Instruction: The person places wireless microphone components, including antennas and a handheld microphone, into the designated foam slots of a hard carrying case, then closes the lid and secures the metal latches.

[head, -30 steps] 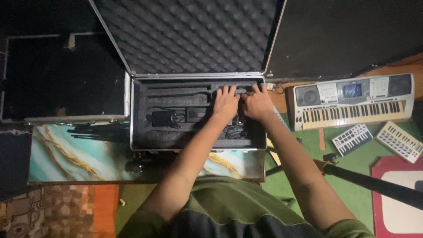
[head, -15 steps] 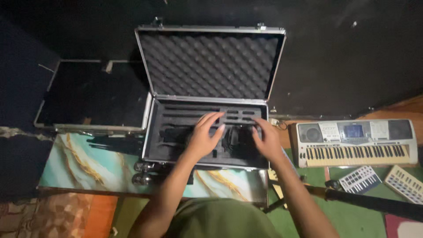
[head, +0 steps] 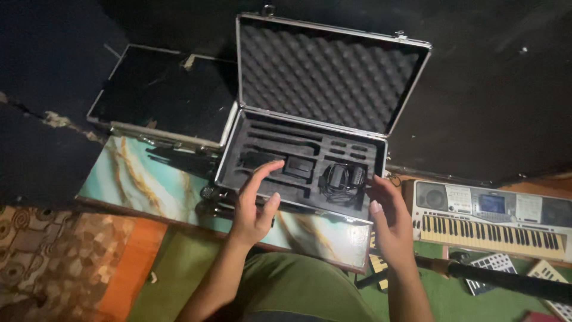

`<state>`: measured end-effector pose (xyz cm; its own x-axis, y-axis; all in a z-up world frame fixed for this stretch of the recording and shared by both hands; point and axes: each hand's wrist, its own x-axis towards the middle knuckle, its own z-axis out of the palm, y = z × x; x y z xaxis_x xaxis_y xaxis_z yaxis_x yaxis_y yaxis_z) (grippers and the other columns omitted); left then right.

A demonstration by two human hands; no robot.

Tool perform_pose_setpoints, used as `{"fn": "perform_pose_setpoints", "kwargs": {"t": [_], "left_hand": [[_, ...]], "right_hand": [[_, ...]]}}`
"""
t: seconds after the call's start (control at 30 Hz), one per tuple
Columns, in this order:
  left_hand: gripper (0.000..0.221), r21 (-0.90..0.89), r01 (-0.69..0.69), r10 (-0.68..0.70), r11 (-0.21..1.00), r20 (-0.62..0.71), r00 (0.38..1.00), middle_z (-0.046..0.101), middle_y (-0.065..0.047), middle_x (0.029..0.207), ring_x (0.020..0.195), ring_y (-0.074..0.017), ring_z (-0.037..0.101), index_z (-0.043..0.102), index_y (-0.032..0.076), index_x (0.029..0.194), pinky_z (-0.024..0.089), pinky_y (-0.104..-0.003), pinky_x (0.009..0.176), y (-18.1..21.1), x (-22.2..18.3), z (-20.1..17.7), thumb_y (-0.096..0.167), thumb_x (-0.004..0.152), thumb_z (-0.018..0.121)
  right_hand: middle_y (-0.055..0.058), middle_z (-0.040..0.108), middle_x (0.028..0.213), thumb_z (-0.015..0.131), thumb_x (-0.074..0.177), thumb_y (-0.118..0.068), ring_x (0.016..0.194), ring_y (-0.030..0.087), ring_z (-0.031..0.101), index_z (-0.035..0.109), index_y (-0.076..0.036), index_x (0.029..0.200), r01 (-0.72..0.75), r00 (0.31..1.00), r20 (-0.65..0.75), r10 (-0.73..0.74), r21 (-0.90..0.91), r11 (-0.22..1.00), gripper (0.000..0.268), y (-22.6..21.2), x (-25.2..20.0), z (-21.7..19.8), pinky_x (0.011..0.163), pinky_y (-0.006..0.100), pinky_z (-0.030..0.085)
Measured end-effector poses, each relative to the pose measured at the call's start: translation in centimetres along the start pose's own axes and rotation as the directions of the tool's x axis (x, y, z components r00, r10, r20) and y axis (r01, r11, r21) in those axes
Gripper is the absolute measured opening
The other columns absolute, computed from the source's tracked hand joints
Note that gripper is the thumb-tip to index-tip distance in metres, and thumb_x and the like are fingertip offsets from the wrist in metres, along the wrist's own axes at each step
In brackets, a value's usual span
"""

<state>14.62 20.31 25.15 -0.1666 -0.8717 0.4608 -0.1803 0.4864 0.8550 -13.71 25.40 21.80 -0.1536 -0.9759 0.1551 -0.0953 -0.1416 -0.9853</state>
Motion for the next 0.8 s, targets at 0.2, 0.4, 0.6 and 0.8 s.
{"fn": "perform_pose_setpoints", "kwargs": {"t": [0.2, 0.4, 0.6, 0.8], "left_hand": [[0.052, 0.03, 0.045, -0.042, 0.999, -0.077, 0.996, 0.063, -0.02, 0.143, 0.139, -0.0312, 0.058, 0.054, -0.005, 0.141, 0.04, -0.04, 0.12, 0.1, -1.5, -2.5, 0.024, 0.099, 0.057], [0.053, 0.037, 0.037, -0.031, 0.999, -0.156, 0.987, 0.06, -0.02, 0.146, 0.141, -0.0319, 0.055, 0.05, -0.006, 0.145, 0.038, -0.04, 0.124, 0.4, -3.3, -6.7, 0.026, 0.103, 0.056], [0.052, 0.083, 0.058, -0.035, 0.995, -0.249, 0.968, 0.063, -0.02, 0.143, 0.138, -0.0323, 0.06, 0.053, -0.005, 0.143, 0.043, -0.04, 0.121, 0.4, -5.2, -12.2, 0.027, 0.102, 0.057], [0.052, 0.119, 0.079, -0.046, 0.99, -0.257, 0.965, 0.062, -0.02, 0.144, 0.139, -0.0324, 0.059, 0.053, -0.005, 0.143, 0.042, -0.04, 0.121, -1.3, -6.7, -19.4, 0.026, 0.102, 0.057]], "right_hand": [[0.011, 0.061, 0.133, 0.056, 0.097, -0.001, 0.127, 0.018, 0.058, 0.047, 0.0, 0.149, 0.024, 0.996, 0.083, -0.019, -0.058, 0.998, 0.053, -0.9, -0.3, 2.2, 0.11, 0.032, 0.044], [0.01, 0.06, 0.136, 0.056, 0.1, -0.003, 0.127, 0.017, 0.057, 0.046, 0.0, 0.149, 0.027, 0.986, 0.163, -0.021, -0.034, 0.999, 0.05, -0.9, -0.6, 5.9, 0.109, 0.032, 0.045], [0.01, 0.061, 0.135, 0.057, 0.1, -0.002, 0.128, 0.018, 0.058, 0.046, 0.0, 0.148, 0.022, 0.971, 0.237, -0.013, -0.034, 0.999, 0.049, -1.2, -0.2, 11.4, 0.111, 0.033, 0.044], [0.01, 0.06, 0.132, 0.057, 0.101, -0.001, 0.127, 0.018, 0.057, 0.047, 0.001, 0.149, 0.043, 0.969, 0.246, -0.035, -0.03, 0.999, 0.049, -2.1, -0.5, 18.7, 0.112, 0.033, 0.044]]}}
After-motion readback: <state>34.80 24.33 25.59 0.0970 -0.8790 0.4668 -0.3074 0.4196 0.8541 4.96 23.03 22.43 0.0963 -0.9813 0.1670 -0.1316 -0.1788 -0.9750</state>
